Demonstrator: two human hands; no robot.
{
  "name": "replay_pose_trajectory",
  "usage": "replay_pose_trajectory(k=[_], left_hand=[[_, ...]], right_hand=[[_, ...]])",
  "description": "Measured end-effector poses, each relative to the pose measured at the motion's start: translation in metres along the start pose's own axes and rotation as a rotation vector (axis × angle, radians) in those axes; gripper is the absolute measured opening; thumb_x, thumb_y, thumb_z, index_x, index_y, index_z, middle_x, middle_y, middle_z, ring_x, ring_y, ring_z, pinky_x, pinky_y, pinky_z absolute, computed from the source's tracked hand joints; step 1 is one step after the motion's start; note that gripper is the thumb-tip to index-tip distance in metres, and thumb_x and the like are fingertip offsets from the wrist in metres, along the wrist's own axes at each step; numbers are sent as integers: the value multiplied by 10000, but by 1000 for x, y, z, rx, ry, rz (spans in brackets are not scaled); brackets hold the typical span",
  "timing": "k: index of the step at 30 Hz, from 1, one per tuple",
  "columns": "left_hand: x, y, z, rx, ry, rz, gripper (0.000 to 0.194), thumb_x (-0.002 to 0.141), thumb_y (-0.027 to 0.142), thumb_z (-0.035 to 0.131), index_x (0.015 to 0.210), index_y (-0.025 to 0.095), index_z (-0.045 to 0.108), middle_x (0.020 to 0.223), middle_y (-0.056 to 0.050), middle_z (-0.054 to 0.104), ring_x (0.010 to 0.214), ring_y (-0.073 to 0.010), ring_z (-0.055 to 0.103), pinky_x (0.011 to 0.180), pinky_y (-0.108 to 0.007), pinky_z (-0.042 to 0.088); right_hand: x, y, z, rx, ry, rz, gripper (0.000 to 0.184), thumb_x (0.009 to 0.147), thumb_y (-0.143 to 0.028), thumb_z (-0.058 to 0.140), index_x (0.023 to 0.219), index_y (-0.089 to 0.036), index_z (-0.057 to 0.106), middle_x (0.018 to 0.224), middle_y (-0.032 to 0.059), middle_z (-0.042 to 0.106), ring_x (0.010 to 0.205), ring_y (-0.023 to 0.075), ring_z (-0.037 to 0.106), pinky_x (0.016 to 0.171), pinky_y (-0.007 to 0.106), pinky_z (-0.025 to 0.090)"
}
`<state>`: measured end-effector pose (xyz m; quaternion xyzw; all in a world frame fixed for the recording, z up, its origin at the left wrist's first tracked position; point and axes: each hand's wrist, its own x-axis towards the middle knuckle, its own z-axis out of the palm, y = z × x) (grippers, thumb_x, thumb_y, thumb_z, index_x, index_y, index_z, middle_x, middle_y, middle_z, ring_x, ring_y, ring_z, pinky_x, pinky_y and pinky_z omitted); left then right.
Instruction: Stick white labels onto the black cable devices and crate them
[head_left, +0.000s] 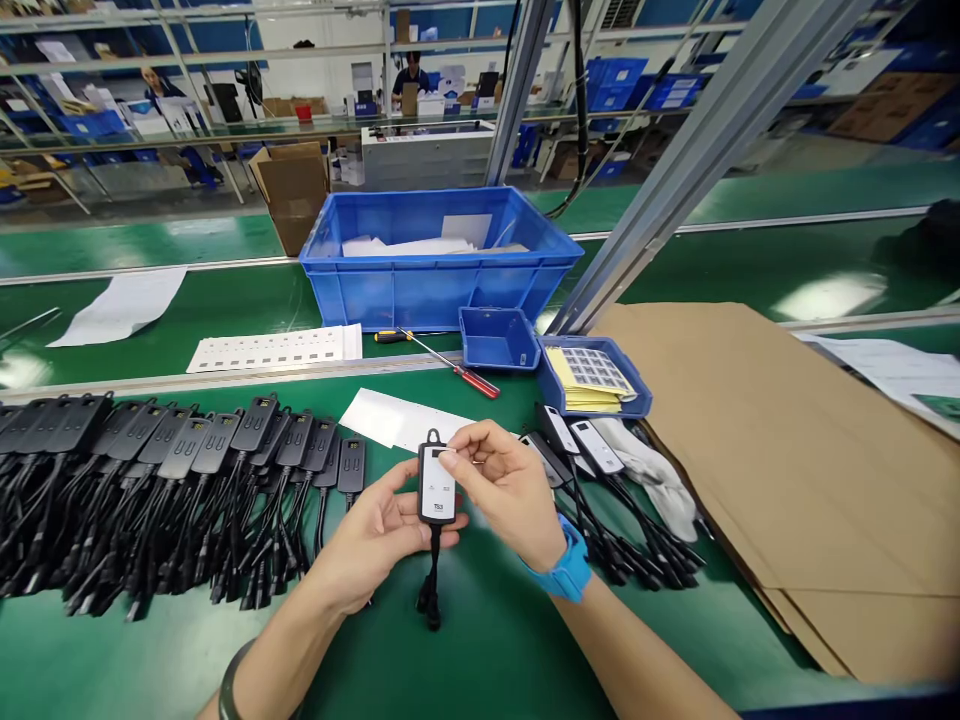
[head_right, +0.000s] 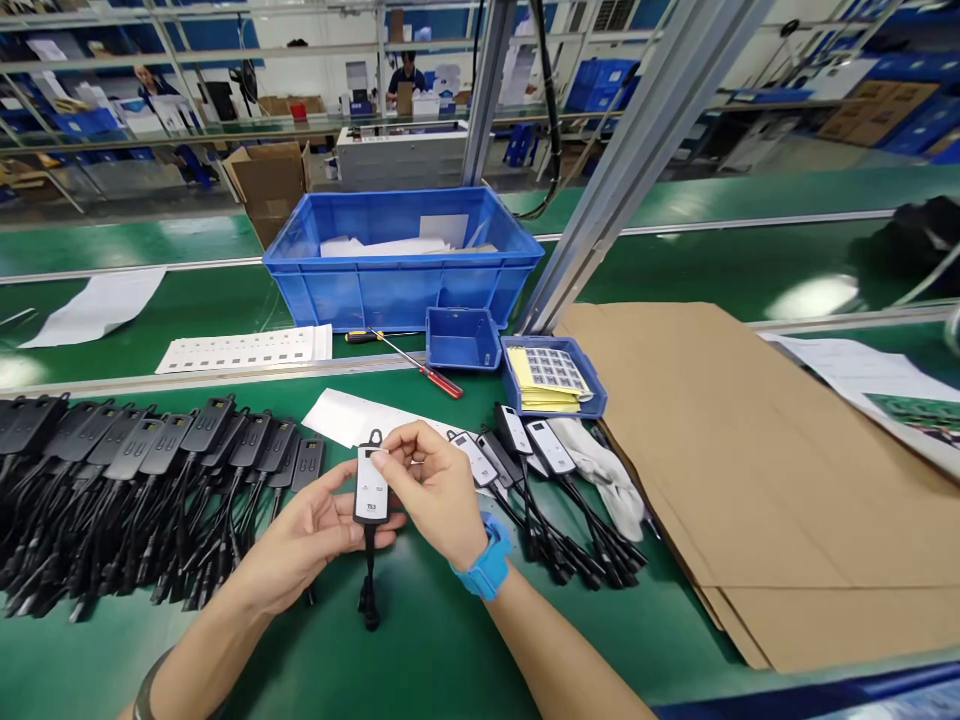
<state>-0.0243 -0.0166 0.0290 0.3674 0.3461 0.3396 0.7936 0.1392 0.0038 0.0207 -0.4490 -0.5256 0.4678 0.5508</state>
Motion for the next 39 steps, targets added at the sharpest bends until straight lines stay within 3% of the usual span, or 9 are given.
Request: replay_pose_trajectory(k=[13,30,36,39], left_hand=[[-2,0,3,52,3,9,502,850,213,648,1307,182,445,1034,-114,701,1054,-275,641,937,-445,496],[-4,0,5,150,7,38,509,889,219,590,1358,203,394,1061,-89,692,938,-182,657,945,-387,483],[-4,-3,5,160,10,63,458,897,216,573,1328,219,418,1064,-87,689,1011,-211,642,934,-401,504],[-4,-4,4,144,27,56,452,882,203,590,1308,212,440,1040,-91,695,1025,-238,644,903,-404,525]], right_hand=[[-3,0,1,-63,18,-12,89,816,-266,655,805,-194,605,667,-20,546,573,106,519,495,214,446],[-5,-1,4,-76,73,40,95,812,-257,638,789,-178,591,645,-21,545,566,104,519,496,212,445],[-6,2,6,-116,96,33,106,807,-268,644,786,-180,589,635,-27,530,558,101,507,496,212,449],[-4,5,5,-150,96,36,148,810,-282,644,910,-198,575,679,-39,496,576,100,494,502,210,454]])
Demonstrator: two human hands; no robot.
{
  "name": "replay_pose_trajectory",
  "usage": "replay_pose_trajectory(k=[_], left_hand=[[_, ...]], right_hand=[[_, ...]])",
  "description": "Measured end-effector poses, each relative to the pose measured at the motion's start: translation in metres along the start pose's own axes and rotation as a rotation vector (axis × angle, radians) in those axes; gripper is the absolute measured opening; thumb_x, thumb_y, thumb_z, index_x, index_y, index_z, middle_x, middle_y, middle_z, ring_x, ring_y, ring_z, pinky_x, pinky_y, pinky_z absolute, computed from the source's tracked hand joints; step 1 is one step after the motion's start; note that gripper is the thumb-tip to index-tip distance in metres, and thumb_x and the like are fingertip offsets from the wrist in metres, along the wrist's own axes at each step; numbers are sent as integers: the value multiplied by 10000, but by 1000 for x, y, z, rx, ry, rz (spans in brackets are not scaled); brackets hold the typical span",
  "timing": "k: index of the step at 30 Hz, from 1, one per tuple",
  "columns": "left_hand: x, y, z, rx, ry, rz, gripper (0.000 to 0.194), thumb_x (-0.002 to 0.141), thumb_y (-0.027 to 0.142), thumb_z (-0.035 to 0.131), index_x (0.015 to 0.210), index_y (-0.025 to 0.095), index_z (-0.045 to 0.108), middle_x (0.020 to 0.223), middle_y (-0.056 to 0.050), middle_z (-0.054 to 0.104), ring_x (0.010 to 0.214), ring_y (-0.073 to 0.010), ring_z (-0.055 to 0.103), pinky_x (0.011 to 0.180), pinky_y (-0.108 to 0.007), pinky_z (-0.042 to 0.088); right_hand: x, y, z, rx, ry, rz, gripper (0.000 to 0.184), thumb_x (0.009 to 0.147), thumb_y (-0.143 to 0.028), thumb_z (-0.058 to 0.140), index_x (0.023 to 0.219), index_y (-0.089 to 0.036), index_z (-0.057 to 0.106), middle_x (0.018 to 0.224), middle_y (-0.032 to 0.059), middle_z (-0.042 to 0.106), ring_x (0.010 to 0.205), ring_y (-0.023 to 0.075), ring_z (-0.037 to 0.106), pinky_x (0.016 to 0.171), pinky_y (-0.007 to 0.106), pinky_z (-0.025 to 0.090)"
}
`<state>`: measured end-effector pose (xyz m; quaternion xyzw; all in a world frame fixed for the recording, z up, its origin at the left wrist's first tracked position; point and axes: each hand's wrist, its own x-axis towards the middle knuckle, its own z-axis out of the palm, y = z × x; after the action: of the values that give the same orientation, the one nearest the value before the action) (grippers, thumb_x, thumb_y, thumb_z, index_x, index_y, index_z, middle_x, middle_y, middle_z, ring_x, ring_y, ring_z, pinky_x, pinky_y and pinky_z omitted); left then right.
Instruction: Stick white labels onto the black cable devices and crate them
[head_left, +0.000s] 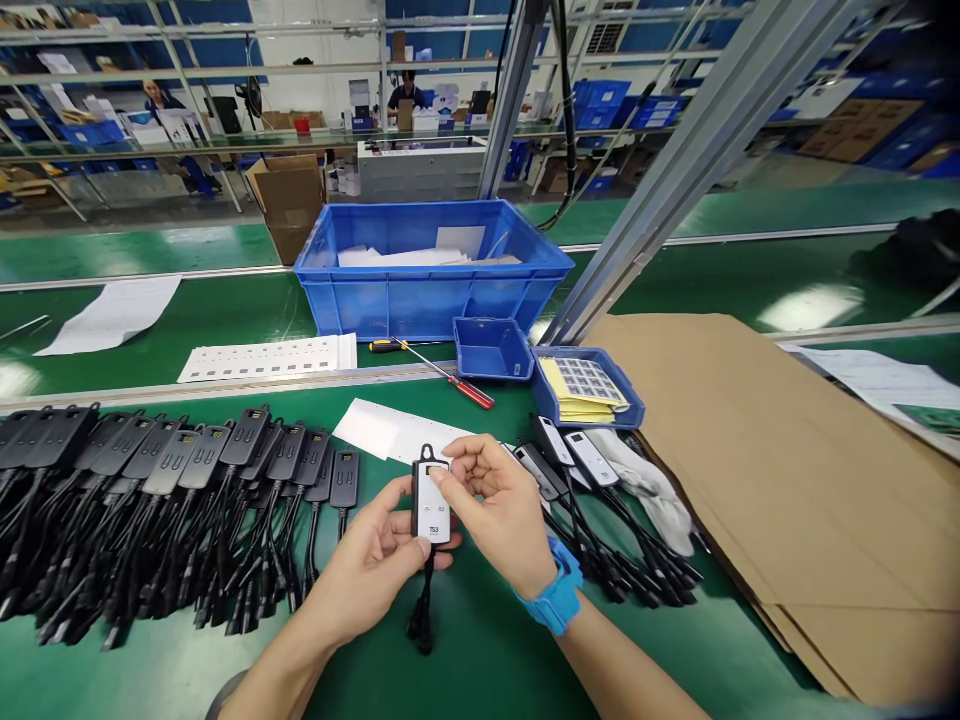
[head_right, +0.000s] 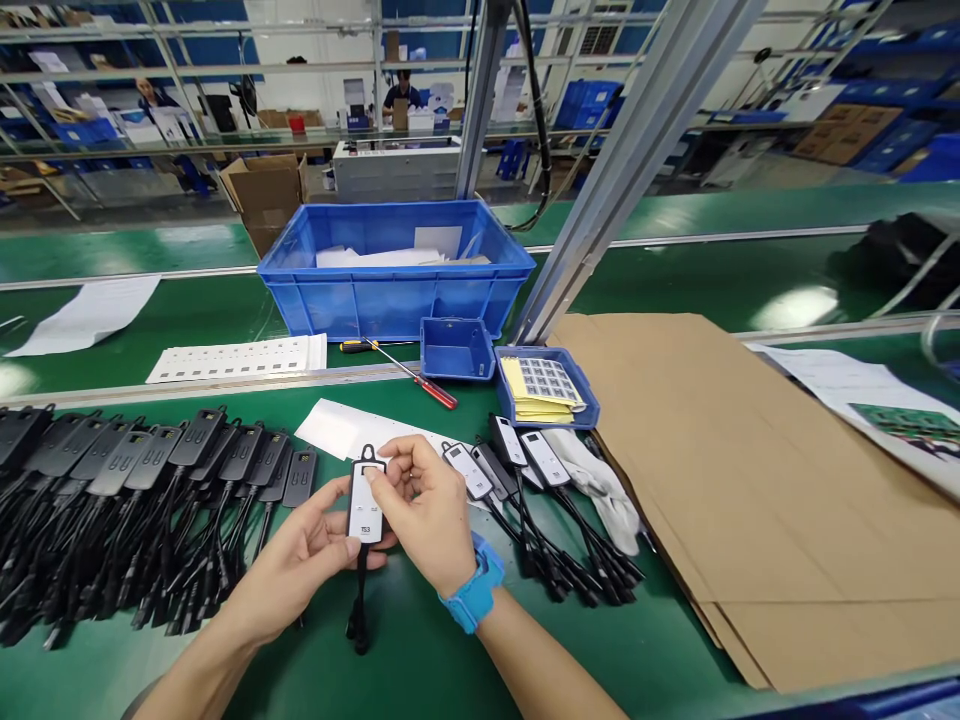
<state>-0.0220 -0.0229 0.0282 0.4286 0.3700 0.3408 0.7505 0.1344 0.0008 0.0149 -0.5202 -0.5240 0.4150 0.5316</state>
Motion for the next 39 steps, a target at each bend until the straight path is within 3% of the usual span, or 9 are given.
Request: replay_pose_trajectory(k=[7,12,15,19,26,28,30,33,39], left_hand=[[6,4,-3,-206,140,-34,381,924,307,512,1271,149,510,1136,-148,668,967,-274,668,821,-419,558],[10,4,-5,-273,226,0,447,897,301,563,1320,172,500,1135,-133,676,1032,-263,645,845,-362,548],[11,0,-8,-221,261,18,504,865,336,615,1332,190,494,1155,-121,670,1055,-270,636,848,-358,554],[16,-10,-14,-29,315,63,622,812,399,674,1361,212,451,1159,-104,668,1056,-279,634,822,-353,574],[24,-11,-5,-81,312,99,617,865,443,584,1405,233,371,1251,-109,622,1075,-227,625,860,-327,536],[32,-5,-9,109,203,106,564,924,479,441,1408,199,366,1210,-142,638,1053,-235,636,885,-375,515],[47,6,-21,619,91,159,509,939,431,379,1380,178,405,1200,-154,636,1079,-239,619,936,-402,475],[76,30,-47,1353,45,237,505,803,271,541,1301,205,489,1310,-135,564,1235,-257,495,1053,-419,349],[119,63,-63,1644,-11,232,505,480,195,618,985,176,619,1064,-183,649,1069,-437,553,884,-640,346]], right_hand=[[0,10,4,-83,-273,20,510,781,-296,680,1252,-256,489,987,35,527,817,165,544,623,275,533],[-6,15,11,90,-493,82,1098,586,-339,857,1480,-326,219,1326,103,434,961,220,594,682,326,595],[-5,19,12,120,-509,53,916,783,-369,701,1513,-295,153,1351,107,477,951,210,618,764,363,583],[-1,22,15,-51,-357,-116,525,934,-233,435,1452,-213,356,1211,86,612,1034,212,594,923,381,504],[-1,6,15,-396,-335,-291,712,894,-253,519,1516,-216,175,1305,127,515,1201,268,488,1008,429,427],[2,-1,-2,-544,-339,-288,753,872,-230,537,1520,-217,155,1293,136,493,1166,271,506,983,419,443],[10,-4,-27,-721,-301,-201,698,881,-180,474,1514,-163,182,1239,158,506,1077,265,557,939,405,467],[27,-1,-68,-1057,-210,-61,626,874,-115,411,1477,-34,261,1171,228,538,1027,303,580,905,438,465],[29,1,-99,-1300,-26,-12,553,783,-80,515,1336,-93,507,1218,261,567,1078,391,554,874,536,452]])
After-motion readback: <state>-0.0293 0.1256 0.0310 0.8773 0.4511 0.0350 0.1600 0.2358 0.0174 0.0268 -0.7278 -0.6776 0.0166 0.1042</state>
